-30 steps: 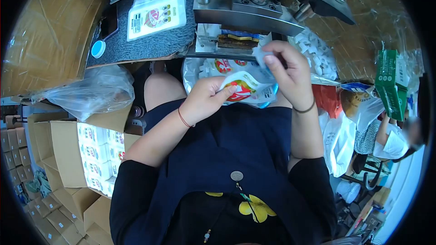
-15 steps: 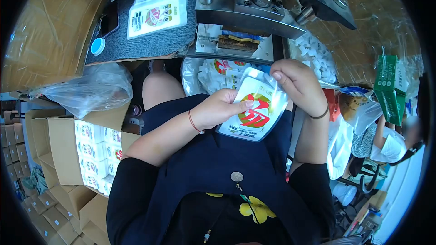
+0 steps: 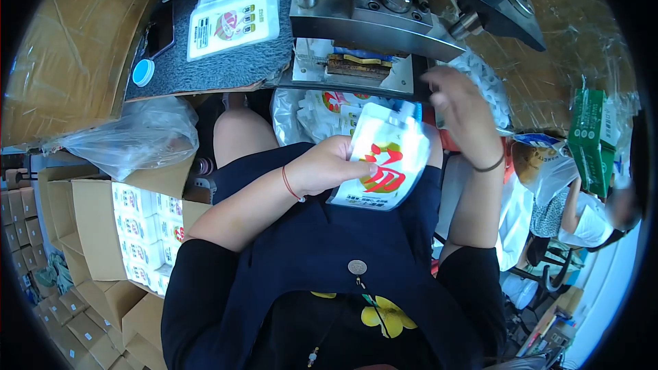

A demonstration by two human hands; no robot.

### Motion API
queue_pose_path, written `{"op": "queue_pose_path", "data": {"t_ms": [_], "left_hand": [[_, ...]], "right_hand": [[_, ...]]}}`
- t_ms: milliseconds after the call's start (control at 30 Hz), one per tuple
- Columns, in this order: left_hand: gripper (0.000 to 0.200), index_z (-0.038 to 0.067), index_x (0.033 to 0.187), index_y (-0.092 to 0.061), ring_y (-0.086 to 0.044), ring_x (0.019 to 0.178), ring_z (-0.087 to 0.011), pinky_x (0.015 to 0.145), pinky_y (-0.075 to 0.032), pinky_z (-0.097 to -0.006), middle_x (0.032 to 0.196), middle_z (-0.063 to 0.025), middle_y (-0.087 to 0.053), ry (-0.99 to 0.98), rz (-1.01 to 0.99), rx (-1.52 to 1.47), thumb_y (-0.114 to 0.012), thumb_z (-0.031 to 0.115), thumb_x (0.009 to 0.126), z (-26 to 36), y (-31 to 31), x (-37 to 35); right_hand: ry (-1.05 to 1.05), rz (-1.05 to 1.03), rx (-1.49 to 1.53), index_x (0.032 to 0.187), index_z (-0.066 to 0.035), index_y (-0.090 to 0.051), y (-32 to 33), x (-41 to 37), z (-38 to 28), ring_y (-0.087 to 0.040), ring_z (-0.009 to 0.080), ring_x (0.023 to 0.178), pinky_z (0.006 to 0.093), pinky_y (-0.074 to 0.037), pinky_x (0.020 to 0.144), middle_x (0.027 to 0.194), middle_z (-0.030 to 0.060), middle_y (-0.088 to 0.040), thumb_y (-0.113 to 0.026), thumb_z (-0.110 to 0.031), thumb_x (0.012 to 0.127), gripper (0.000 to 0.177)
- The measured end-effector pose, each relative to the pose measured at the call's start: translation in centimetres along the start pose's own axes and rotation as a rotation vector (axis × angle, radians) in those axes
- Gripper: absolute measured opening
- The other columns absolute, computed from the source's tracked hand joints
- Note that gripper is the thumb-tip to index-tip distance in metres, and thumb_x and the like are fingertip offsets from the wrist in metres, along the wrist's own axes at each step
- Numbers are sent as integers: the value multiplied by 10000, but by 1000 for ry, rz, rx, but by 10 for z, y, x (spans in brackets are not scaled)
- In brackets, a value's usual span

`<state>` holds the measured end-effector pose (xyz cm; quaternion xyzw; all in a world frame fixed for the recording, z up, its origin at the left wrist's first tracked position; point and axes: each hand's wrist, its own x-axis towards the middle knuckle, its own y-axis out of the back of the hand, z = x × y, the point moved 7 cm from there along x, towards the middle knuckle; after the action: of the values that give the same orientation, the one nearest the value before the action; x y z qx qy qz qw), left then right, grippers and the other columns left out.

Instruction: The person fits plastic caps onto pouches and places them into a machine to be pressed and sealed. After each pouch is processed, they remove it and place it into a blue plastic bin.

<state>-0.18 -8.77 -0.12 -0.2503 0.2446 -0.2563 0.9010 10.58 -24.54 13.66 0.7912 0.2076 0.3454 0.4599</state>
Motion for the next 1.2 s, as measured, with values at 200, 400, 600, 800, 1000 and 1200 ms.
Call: {"op": "queue_pose_path", "data": {"t_ms": [200, 400, 600, 800, 1000, 1200], "left_hand": [[311, -34, 1239, -643, -714, 1011, -176, 902, -577, -343, 1177, -135, -717, -155, 142, -114, -662, 20, 933, 41, 46, 9], [388, -25, 1314, -569, -713, 1026, -223, 863, -583, -348, 1226, -158, -685, -162, 355, 12, -654, 49, 942, 60, 76, 12], [567, 55, 1490, -405, -400, 1423, -435, 1106, -385, -554, 1518, -307, -391, -656, 1238, 1830, -596, 241, 990, 182, 155, -54], [487, 62, 1383, -555, -541, 1266, -437, 1020, -453, -505, 1345, -261, -566, -552, 819, 1921, -642, 249, 942, 128, 115, -80], [181, -21, 1055, -710, -713, 811, -178, 753, -537, -300, 912, -111, -744, -583, 718, 723, -621, 125, 998, 97, 114, -84], [161, -23, 1005, -733, -630, 761, -43, 689, -512, -223, 877, -31, -727, -457, 456, 653, -713, 127, 950, 70, 55, -42]], "right_hand": [[-228, -265, -45, 1112, -44, -640, -13, -38, 74, -589, 381, 969, 432, -479, 858, 1031, 177, -585, -593, -366, 982, 351], [-258, -384, 215, 1095, -24, -615, -11, -50, 86, -576, 301, 911, 378, -469, 841, 1023, 139, -566, -606, -224, 968, 237], [-464, -9, 241, 1307, -29, -515, 7, -67, 111, -586, 262, 1067, 350, -499, 879, 1144, 141, -574, -605, 71, 853, 475], [-541, 237, 432, 1293, -17, -543, 11, -73, 98, -655, 156, 990, 267, -539, 824, 1146, 121, -670, -634, 73, 902, 412], [-126, 91, 374, 1060, -17, -719, -16, -19, -4, -676, 288, 985, 343, -524, 852, 1081, 140, -690, -637, 49, 864, 223], [-94, 228, 536, 1028, 4, -710, -20, 21, -51, -656, 201, 813, 315, -514, 724, 940, 115, -699, -707, -63, 886, 157]]}}
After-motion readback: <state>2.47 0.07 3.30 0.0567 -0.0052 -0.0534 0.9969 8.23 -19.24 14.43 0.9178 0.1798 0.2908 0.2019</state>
